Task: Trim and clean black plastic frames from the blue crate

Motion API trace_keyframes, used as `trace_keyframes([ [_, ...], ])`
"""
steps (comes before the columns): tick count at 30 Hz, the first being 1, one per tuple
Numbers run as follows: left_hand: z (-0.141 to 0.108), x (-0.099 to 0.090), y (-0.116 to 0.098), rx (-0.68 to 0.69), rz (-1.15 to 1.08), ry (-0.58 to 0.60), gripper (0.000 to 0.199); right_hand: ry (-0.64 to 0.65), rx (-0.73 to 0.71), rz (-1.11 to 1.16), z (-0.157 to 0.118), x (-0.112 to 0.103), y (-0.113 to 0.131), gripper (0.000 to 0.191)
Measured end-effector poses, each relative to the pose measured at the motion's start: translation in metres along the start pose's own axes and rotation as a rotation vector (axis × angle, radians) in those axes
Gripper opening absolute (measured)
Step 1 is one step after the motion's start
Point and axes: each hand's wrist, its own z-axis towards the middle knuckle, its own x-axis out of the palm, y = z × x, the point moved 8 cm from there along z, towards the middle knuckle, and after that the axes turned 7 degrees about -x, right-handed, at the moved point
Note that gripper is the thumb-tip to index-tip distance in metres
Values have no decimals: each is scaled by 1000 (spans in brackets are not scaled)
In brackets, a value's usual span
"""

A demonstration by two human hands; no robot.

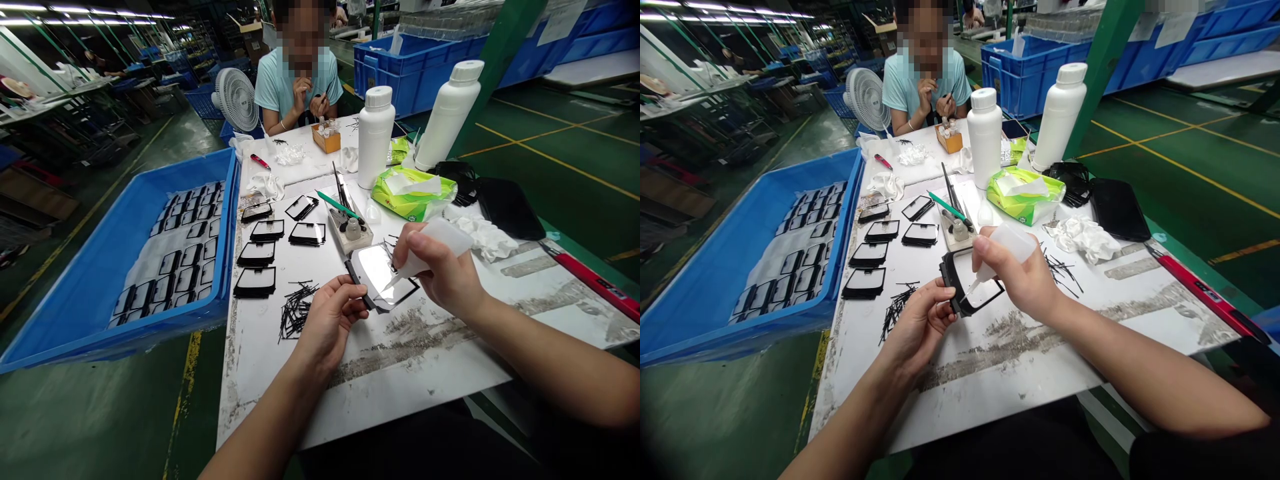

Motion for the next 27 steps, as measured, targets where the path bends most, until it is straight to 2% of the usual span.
trace_keyframes([
  [14, 0, 1, 0, 5, -1, 3, 27, -49, -3, -21, 0, -6, -6, 41],
  [27, 1, 0, -1, 6, -9, -13, 26, -10, -17, -18, 0, 0, 2, 39],
])
